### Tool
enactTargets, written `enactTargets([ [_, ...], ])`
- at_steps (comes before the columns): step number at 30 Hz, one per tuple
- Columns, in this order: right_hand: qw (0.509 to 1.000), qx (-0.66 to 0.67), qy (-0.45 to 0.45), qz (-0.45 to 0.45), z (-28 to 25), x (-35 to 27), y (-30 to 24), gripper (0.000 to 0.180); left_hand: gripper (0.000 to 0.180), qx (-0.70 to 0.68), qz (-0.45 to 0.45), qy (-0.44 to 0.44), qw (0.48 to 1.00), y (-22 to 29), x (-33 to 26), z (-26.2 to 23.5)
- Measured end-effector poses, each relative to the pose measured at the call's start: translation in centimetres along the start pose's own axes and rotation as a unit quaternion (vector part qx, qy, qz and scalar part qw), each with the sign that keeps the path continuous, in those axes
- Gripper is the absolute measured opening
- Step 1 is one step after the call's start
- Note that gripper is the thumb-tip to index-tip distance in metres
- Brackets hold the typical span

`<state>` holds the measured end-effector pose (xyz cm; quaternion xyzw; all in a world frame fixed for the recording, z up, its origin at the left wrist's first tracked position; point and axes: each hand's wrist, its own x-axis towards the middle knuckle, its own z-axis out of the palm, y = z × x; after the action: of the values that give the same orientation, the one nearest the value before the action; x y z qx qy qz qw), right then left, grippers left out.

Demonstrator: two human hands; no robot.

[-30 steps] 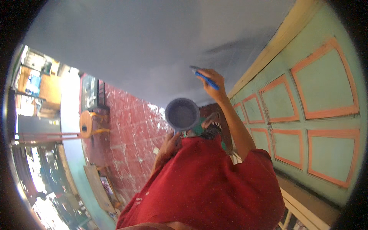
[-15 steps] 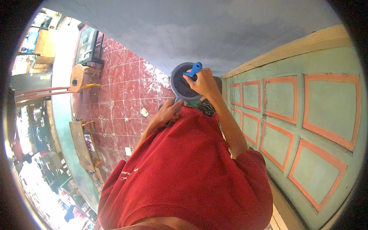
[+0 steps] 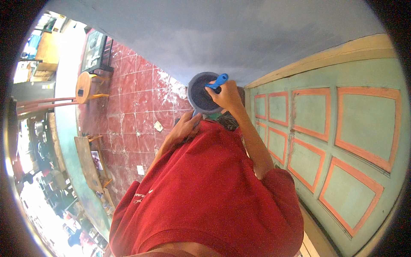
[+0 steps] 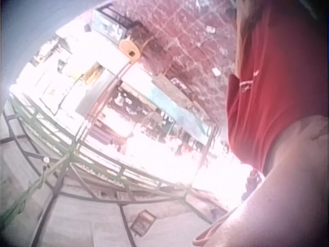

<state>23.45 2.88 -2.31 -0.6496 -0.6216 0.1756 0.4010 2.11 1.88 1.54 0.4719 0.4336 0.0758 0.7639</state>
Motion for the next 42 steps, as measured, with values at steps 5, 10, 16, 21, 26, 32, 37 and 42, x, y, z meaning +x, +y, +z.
enactTargets([
  [5,0.972,0.151,0.042,0.175,-2.5,0.0,0.7,0.027,0.028,-0.012,0.007,0.001,1.000,-0.7,0.4,-0.7],
  [10,0.809,0.441,0.131,0.366,-2.1,-1.4,2.3,0.030,0.026,-0.041,-0.011,0.001,0.999,-0.3,0.6,-0.8],
  [16,0.658,0.669,0.238,0.249,-4.6,1.4,5.3,0.030,0.024,-0.040,-0.001,-0.018,0.999,-0.7,0.7,-1.4],
  [21,0.815,0.437,0.381,0.000,-10.7,9.8,1.5,0.029,0.023,0.002,-0.018,-0.010,1.000,-0.1,0.5,-1.4],
  [26,0.895,-0.021,0.376,-0.239,-11.9,12.2,1.1,0.025,0.025,0.009,0.002,-0.015,1.000,-1.0,0.2,-1.8],
  [32,0.953,-0.082,0.224,-0.186,-6.4,8.1,7.1,0.045,0.025,0.010,-0.009,-0.007,1.000,-1.3,-0.1,-1.9],
  [37,0.923,-0.149,0.258,-0.242,-10.6,11.5,3.2,0.044,0.031,0.005,-0.030,-0.001,1.000,-1.4,-0.2,-1.8],
  [42,0.815,-0.163,0.378,-0.408,-18.4,17.3,-5.7,0.041,0.031,0.030,-0.021,0.007,0.999,-1.4,-0.4,-1.2],
])
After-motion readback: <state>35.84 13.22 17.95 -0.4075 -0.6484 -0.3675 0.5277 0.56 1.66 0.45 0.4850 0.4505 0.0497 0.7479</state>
